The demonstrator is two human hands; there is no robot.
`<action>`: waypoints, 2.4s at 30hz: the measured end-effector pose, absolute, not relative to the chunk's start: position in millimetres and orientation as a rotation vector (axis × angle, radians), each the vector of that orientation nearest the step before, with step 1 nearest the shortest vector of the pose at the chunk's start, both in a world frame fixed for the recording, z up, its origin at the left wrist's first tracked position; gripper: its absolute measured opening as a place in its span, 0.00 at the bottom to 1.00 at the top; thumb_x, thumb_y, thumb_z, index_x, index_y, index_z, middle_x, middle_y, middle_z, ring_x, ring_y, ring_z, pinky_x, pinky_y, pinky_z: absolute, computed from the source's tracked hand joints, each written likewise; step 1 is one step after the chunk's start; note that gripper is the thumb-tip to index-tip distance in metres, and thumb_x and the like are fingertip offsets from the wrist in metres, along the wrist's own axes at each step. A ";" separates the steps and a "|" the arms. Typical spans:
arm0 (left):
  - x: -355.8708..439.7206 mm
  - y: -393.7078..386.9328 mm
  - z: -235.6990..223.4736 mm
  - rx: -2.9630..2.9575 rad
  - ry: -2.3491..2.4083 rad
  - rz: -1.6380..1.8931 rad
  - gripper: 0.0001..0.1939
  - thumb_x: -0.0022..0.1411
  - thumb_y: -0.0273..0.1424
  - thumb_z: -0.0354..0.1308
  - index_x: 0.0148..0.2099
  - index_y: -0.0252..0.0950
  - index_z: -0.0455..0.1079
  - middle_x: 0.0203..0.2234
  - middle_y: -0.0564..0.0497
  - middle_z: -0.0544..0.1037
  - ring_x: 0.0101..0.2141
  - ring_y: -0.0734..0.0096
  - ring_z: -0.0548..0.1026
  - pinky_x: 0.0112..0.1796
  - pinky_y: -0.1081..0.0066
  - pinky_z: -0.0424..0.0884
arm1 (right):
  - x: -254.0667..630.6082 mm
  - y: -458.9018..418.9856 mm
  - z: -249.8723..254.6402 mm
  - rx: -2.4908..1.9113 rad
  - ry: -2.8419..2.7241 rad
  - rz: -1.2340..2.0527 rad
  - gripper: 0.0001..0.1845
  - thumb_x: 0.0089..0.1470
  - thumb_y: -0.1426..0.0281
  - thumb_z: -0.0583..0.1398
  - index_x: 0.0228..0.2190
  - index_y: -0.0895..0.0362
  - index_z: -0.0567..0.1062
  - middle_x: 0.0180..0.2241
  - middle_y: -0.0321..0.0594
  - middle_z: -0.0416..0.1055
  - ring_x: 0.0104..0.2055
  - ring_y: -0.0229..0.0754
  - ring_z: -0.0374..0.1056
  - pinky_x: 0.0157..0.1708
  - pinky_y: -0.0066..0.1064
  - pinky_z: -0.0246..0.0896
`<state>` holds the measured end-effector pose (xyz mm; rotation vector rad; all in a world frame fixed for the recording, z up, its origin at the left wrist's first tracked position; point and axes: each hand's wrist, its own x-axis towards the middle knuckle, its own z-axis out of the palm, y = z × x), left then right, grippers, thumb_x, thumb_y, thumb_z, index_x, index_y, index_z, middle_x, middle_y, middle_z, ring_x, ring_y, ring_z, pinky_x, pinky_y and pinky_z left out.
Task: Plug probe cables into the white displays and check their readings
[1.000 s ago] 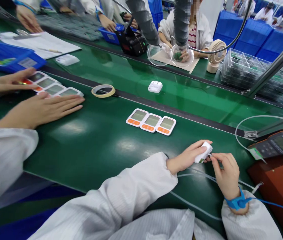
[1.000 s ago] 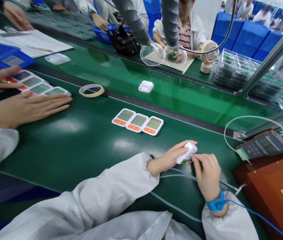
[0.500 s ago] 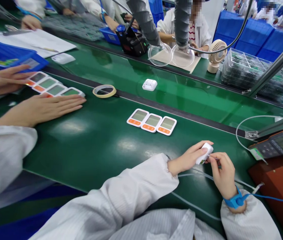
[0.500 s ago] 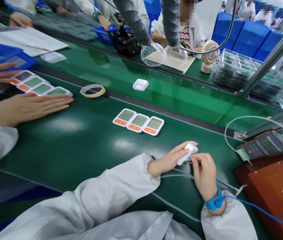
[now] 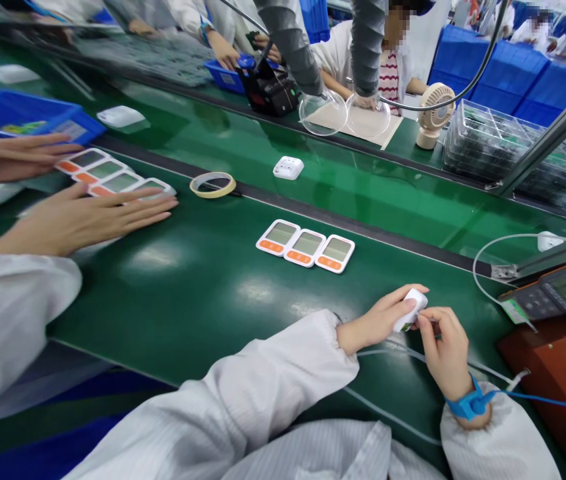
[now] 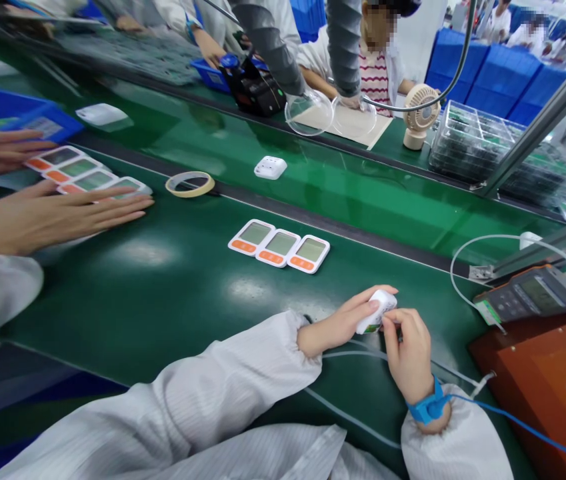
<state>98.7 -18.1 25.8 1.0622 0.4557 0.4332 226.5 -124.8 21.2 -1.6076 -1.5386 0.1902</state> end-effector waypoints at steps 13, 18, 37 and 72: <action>95.4 -21.6 27.1 1.145 0.479 0.448 0.26 0.65 0.41 0.51 0.60 0.31 0.66 0.37 0.49 0.71 0.36 0.68 0.67 0.37 0.70 0.61 | 225.2 -124.8 18.1 -1.638 -1.547 0.175 0.10 0.67 0.67 0.54 0.34 0.55 0.71 0.32 0.38 0.71 0.34 0.41 0.67 0.33 0.32 0.63; 96.3 -22.7 21.1 1.212 0.500 0.452 0.29 0.64 0.47 0.52 0.60 0.34 0.66 0.38 0.48 0.71 0.35 0.70 0.66 0.36 0.72 0.62 | 223.9 -124.8 15.0 -1.635 -1.530 0.124 0.09 0.67 0.67 0.55 0.35 0.55 0.71 0.31 0.38 0.71 0.34 0.40 0.67 0.32 0.31 0.63; 107.1 -17.5 -7.3 0.782 0.445 0.585 0.34 0.55 0.47 0.62 0.60 0.35 0.64 0.38 0.46 0.72 0.30 0.71 0.71 0.32 0.70 0.67 | 233.5 -128.3 13.4 -1.563 -1.606 -0.235 0.09 0.63 0.67 0.59 0.45 0.54 0.72 0.40 0.46 0.72 0.44 0.51 0.69 0.42 0.44 0.66; 94.2 1.4 -5.4 1.170 0.310 0.309 0.46 0.59 0.41 0.64 0.70 0.43 0.40 0.30 0.54 0.74 0.23 0.78 0.73 0.26 0.78 0.68 | 234.4 -127.4 -0.5 -1.734 -1.249 0.497 0.30 0.67 0.60 0.51 0.64 0.61 0.58 0.26 0.37 0.72 0.23 0.41 0.69 0.23 0.28 0.67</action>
